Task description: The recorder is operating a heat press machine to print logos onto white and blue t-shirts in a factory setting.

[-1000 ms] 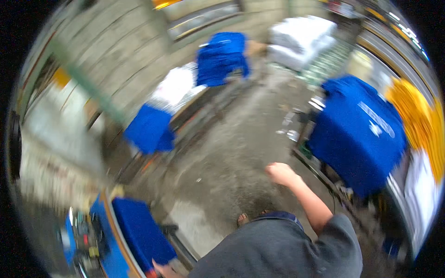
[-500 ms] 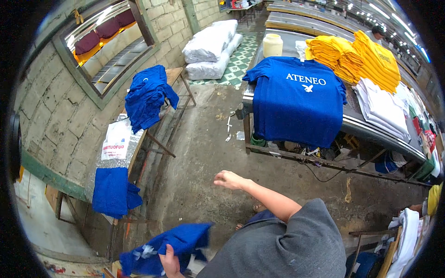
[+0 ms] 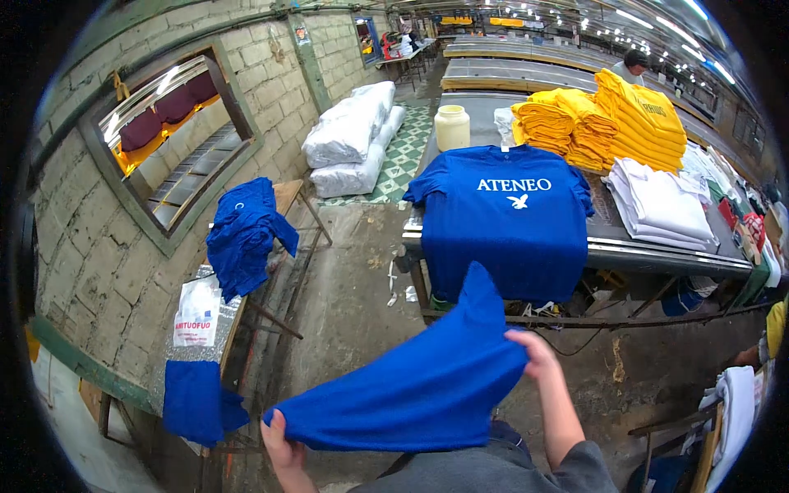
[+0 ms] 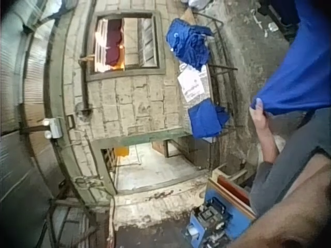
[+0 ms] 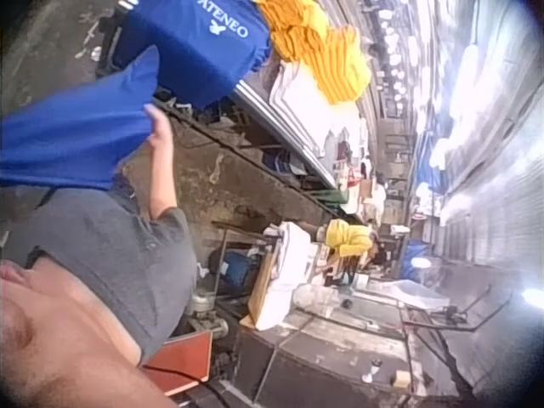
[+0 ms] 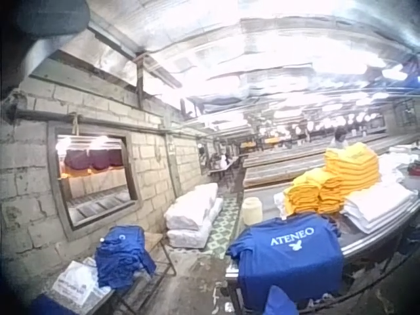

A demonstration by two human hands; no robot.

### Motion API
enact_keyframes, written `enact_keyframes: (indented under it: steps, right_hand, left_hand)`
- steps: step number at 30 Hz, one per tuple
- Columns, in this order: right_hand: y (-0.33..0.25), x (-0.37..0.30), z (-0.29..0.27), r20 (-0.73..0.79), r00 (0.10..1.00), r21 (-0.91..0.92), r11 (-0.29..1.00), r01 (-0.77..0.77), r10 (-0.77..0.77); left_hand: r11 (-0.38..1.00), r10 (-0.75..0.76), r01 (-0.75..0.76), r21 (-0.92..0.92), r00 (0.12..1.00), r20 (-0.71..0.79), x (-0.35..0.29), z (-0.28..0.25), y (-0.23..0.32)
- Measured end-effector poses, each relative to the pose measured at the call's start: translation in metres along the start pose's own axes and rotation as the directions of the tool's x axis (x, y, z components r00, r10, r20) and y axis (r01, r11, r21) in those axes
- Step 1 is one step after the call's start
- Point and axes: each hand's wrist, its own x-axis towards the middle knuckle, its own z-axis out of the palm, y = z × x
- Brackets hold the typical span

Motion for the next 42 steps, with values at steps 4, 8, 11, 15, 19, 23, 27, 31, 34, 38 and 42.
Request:
enact_keyframes:
  steps: [4,8,11,15,19,23,27,31,34,38,42]
  right_hand:
    - [-0.116,-0.042,-0.028,-0.175,0.842,-0.002,0.856,0.517,-0.51]
    - [-0.196,-0.088,-0.051,0.123,0.578,0.128,0.591,0.797,-0.806]
    - [-0.245,-0.084,-0.027,0.021,0.643,-0.066,0.641,0.765,-0.766]
    - [-0.325,-0.002,-0.09,0.138,0.839,-0.307,0.783,0.541,-0.526]
    - [-0.422,0.037,-0.062,0.267,0.639,-0.244,0.591,0.769,-0.721]
    - [-0.491,0.053,-0.05,0.178,0.46,-0.067,0.456,0.888,-0.87]
    - [-0.493,0.085,-0.068,0.074,0.458,-0.131,0.446,0.885,-0.886]
    - [-0.432,0.124,-0.108,0.02,0.443,-0.515,0.37,0.773,-0.896]
    - [-0.358,0.14,-0.153,-0.207,0.492,-0.644,0.496,0.582,-0.846]
    - [-0.248,0.169,-0.218,-0.248,0.516,-0.675,0.529,0.515,-0.82]
    - [-0.167,0.188,-0.273,-0.333,0.591,-0.718,0.603,0.346,-0.735]
  left_hand:
    - [0.992,0.044,-0.05,0.113,0.997,0.057,0.034,0.033,-0.002]
    - [0.949,0.218,-0.169,-0.265,0.962,0.167,0.09,0.066,0.006]
    - [0.98,0.16,-0.151,-0.131,0.985,0.062,0.155,0.141,0.006]
    - [0.976,-0.191,0.219,-0.007,0.864,0.466,0.289,0.231,-0.032]
    - [0.981,0.159,-0.07,-0.181,0.824,0.544,0.383,0.319,-0.019]
    - [0.942,0.266,-0.074,-0.326,0.757,0.597,0.413,0.389,0.012]
    - [0.97,0.237,-0.186,-0.157,0.867,0.438,0.434,0.401,-0.019]
    - [0.99,0.061,-0.112,0.09,0.894,0.445,0.436,0.372,-0.095]
    - [0.981,-0.155,0.08,0.18,0.876,0.456,0.396,0.357,-0.161]
    - [0.916,-0.386,0.303,0.264,0.847,0.366,0.352,0.293,-0.253]
    - [0.841,-0.521,0.403,0.361,0.783,0.34,0.325,0.263,-0.338]
